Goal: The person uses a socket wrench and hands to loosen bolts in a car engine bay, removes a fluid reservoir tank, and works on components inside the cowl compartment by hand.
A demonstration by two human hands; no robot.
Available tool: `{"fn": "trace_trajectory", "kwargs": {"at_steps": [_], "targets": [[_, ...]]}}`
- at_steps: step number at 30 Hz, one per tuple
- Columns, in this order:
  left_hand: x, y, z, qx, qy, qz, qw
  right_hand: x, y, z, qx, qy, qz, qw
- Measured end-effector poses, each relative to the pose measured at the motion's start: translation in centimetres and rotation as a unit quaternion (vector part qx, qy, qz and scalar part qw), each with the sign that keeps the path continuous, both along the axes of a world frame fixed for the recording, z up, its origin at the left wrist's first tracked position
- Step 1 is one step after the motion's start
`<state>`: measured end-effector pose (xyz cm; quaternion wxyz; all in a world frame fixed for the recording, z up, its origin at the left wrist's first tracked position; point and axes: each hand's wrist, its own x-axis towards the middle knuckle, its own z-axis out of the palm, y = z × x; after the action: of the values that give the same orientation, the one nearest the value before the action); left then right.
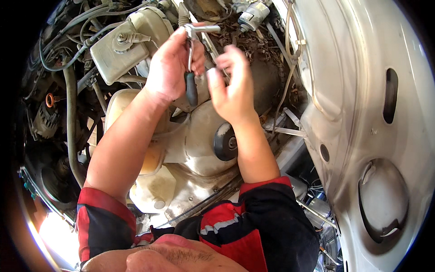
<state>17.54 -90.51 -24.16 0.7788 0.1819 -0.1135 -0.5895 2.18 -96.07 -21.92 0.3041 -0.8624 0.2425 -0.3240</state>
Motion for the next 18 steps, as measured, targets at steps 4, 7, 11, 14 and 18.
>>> {"fn": "trace_trajectory", "kwargs": {"at_steps": [4,7,11,14,18], "targets": [[0.1,0.0,-0.1,0.017,0.010,0.112,0.994,0.7,2.1,1.0,0.014,0.185,0.140,0.973],[-0.2,0.1,0.9,0.052,-0.060,0.148,0.986,0.5,1.8,0.2,0.020,0.144,0.079,0.986],[0.2,-0.1,-0.3,0.084,-0.176,0.156,0.968,-0.4,1.2,0.5,0.250,-0.085,0.043,0.963],[0.0,-0.7,-0.8,0.120,-0.327,0.241,0.906,-0.7,-0.4,0.6,0.440,-0.217,0.107,0.865],[0.0,-1.0,-1.2,0.200,-0.434,0.248,0.843,-1.1,-1.7,0.8,0.515,-0.257,0.148,0.804]]}}
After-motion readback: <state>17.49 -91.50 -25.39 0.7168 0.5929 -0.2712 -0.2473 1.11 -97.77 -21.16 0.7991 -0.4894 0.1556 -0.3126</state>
